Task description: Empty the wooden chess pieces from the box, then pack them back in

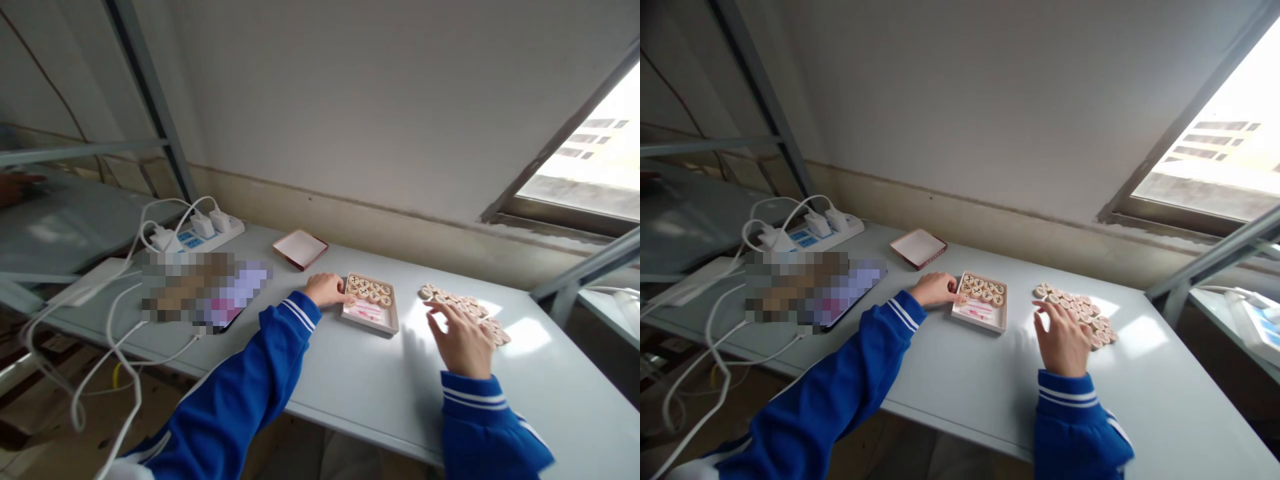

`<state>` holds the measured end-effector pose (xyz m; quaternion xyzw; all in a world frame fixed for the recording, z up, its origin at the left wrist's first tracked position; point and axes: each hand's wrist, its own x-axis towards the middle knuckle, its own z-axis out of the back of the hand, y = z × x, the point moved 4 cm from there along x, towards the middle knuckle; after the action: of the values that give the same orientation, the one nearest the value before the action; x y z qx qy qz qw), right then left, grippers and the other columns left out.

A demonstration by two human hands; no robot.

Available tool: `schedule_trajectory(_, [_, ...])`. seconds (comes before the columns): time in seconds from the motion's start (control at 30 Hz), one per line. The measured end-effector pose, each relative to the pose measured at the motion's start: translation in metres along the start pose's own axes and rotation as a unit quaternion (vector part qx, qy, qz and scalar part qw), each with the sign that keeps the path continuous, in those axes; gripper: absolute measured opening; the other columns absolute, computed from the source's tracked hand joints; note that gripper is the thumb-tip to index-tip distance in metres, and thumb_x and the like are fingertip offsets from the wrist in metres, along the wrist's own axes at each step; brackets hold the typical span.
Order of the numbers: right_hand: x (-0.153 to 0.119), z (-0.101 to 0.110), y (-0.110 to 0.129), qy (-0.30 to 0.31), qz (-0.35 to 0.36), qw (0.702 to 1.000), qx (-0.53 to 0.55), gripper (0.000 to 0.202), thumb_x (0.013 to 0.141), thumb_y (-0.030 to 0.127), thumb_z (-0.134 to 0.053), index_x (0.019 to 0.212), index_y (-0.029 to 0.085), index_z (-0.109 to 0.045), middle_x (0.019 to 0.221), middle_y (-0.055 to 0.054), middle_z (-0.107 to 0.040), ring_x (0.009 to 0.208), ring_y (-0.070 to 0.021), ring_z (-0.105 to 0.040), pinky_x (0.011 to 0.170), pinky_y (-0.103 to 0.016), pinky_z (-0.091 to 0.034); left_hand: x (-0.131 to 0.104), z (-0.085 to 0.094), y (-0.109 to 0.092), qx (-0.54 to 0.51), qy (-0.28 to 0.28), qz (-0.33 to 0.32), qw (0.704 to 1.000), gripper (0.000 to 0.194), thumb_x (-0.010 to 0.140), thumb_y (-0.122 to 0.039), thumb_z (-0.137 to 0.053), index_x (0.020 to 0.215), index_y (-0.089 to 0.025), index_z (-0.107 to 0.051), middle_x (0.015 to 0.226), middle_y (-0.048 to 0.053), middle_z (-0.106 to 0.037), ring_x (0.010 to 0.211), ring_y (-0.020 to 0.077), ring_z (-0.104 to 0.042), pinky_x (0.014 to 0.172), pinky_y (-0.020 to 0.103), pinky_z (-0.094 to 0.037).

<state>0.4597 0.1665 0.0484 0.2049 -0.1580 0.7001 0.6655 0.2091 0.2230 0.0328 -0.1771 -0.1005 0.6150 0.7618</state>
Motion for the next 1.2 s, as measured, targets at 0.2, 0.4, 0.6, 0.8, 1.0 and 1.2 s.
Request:
schedule_trajectory(0.2, [-0.021,-0.008,-0.077,0.127,-0.116,0.985,-0.024,0.027,0.069,0.040,-0.054,0.092,0.028,-0.061,0.099,-0.005,-0.058,0.081,-0.0220,-0.056,0.058,-0.031,-0.038,-0.002,0.001,-0.008,0.019,0.025,0.014,0.999,0.053,0.064,-0.069,-0.042,0.078,-0.023,-0.064,0.086,0.006,-0.068,0.082,0.0241,-0.061,0.064,0.028,-0.040])
schedule_trajectory(0.4, [-0.020,-0.013,-0.069,0.110,-0.067,0.989,0.066,0.021,0.068,0.024,-0.052,0.087,0.021,-0.059,0.085,-0.004,-0.060,0.074,-0.0162,-0.057,0.064,-0.028,-0.043,-0.003,-0.003,-0.017,0.074,-0.004,0.025,0.997,0.061,0.062,-0.070,-0.043,0.089,-0.019,-0.063,0.093,0.013,-0.067,0.088,0.0298,-0.060,0.069,0.033,-0.042])
schedule_trajectory(0.6, [-0.039,-0.003,-0.078,0.088,-0.110,0.990,-0.013,0.022,0.072,0.030,-0.053,0.092,0.026,-0.061,0.100,-0.005,-0.062,0.088,-0.0250,-0.057,0.066,-0.037,-0.041,-0.002,-0.003,-0.015,0.063,0.013,0.023,0.998,0.052,0.064,-0.064,-0.047,0.088,-0.022,-0.062,0.092,0.010,-0.067,0.087,0.0267,-0.061,0.067,0.030,-0.042])
schedule_trajectory(0.8, [-0.024,0.011,-0.024,0.111,-0.001,0.974,0.200,0.021,0.076,0.036,-0.053,0.091,0.024,-0.060,0.085,-0.003,-0.064,0.071,-0.0167,-0.056,0.066,-0.031,-0.042,-0.002,-0.003,-0.016,0.065,0.006,0.008,0.998,0.059,0.064,-0.072,-0.039,0.082,-0.021,-0.063,0.089,0.010,-0.067,0.083,0.0262,-0.061,0.066,0.030,-0.041])
schedule_trajectory(1.0, [0.018,0.004,0.073,0.124,0.147,0.961,0.199,0.014,0.076,0.028,-0.059,0.090,0.027,-0.061,0.097,-0.001,-0.063,0.089,-0.0159,-0.055,0.075,-0.029,-0.038,-0.002,-0.002,-0.015,0.062,0.011,0.008,0.998,0.049,0.070,-0.064,-0.038,0.080,-0.022,-0.063,0.086,0.008,-0.068,0.082,0.0244,-0.061,0.064,0.028,-0.040])
schedule_trajectory(1.2, [0.035,-0.022,0.094,0.162,0.183,0.951,0.190,0.013,0.077,0.025,-0.058,0.089,0.024,-0.061,0.094,-0.001,-0.063,0.085,-0.0146,-0.056,0.073,-0.027,-0.037,-0.002,-0.003,-0.016,0.069,-0.003,0.009,0.998,0.053,0.072,-0.066,-0.034,0.081,-0.023,-0.064,0.084,0.008,-0.068,0.082,0.0248,-0.061,0.065,0.029,-0.041])
